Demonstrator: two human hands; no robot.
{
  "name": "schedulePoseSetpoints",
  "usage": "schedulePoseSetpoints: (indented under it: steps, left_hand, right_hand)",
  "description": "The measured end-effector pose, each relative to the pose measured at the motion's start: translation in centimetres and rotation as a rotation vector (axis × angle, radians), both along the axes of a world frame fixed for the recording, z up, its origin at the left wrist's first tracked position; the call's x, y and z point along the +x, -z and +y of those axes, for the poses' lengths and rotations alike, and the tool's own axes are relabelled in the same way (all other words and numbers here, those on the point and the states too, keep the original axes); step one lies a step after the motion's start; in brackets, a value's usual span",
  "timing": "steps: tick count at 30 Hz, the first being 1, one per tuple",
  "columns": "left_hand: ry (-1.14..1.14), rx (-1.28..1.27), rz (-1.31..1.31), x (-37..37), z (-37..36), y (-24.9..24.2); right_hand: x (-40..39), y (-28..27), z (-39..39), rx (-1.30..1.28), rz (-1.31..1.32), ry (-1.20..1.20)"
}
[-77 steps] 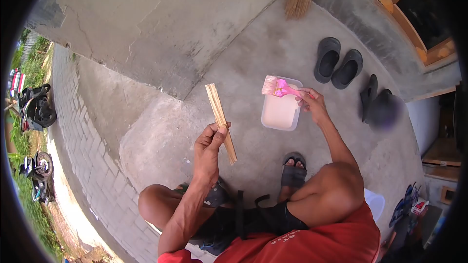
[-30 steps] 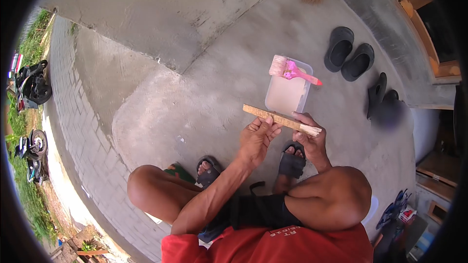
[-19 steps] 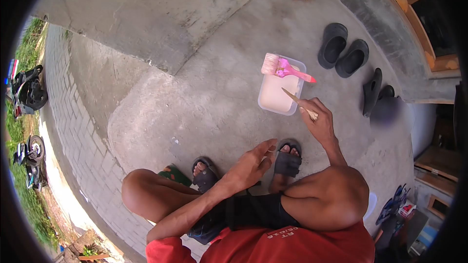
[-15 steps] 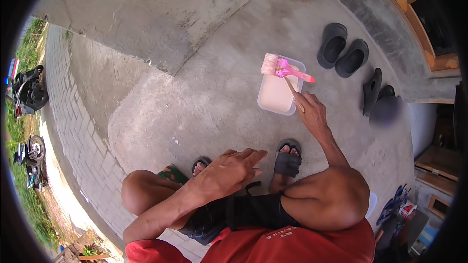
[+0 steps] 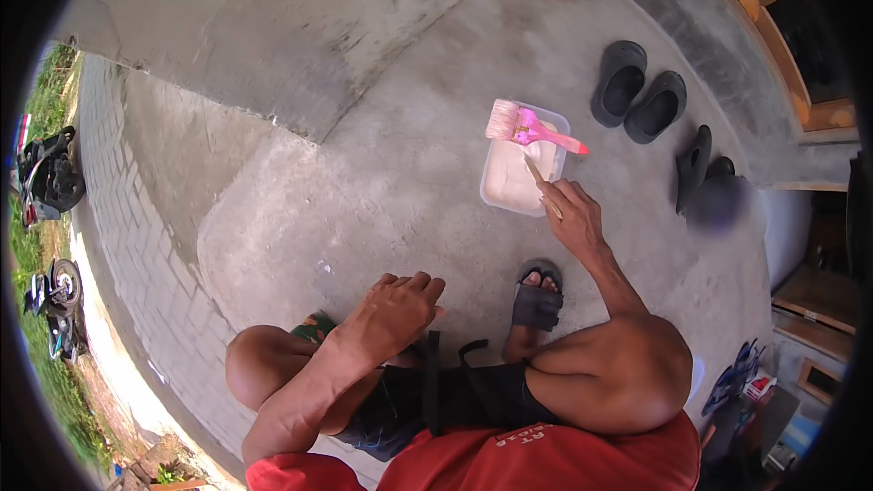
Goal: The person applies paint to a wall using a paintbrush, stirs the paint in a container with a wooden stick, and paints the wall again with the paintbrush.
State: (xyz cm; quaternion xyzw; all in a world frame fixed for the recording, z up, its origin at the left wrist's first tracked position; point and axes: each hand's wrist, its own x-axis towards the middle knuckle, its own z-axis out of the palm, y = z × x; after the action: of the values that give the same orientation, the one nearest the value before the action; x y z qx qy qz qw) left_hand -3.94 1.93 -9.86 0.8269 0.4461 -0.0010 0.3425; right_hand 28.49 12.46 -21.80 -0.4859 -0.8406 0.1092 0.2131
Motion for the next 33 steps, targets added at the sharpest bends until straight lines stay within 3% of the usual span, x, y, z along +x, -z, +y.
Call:
schedulePoseSetpoints:
  steps: [6,9,11,13,18,22,26,30,33]
  left_hand:
    - [0.007,0.066,0.09,0.5,0.0,-0.1]
    - [0.002,0.06,0.045,0.6,-0.1,-0.2]
    - [-0.01,-0.115,0.158,0.8,0.2,-1.1]
    - [-0.015,-0.097,0.122,0.9,0.1,-0.8]
    - [-0.017,-0.106,0.091,1.1,-0.1,-0.9]
    - [-0.017,-0.085,0.106,1.3,-0.5,-0.7]
    - [-0.01,-0.091,0.072,1.4,-0.3,-0.8]
    - [-0.017,-0.117,0.159,1.5,-0.8,-0.8]
    - [0.014,-0.115,0.061,1.9,-0.4,-0.7]
  right_hand:
    - [-1.0,-0.7,-0.1,-0.11,0.057,-0.059]
    - [0.0,-0.2,1.2,-0.016,0.018,0.079]
    - [0.0,-0.3,-0.7,-0.056,0.029,0.016]
    - [-0.4,-0.9,-0.9,-0.097,0.035,-0.039]
    - [0.2,-0.5,0.8,-0.012,0.023,0.086]
    - [-1.0,-1.1,-1.4,-0.093,0.043,-0.076]
    - [-0.2,-0.7,1.0,-0.013,0.017,0.089]
    - [-0.8,-0.9,-1.8,-0.107,0.05,-0.056]
    - [-0.9,-0.8,0.7,-0.04,0.054,0.014]
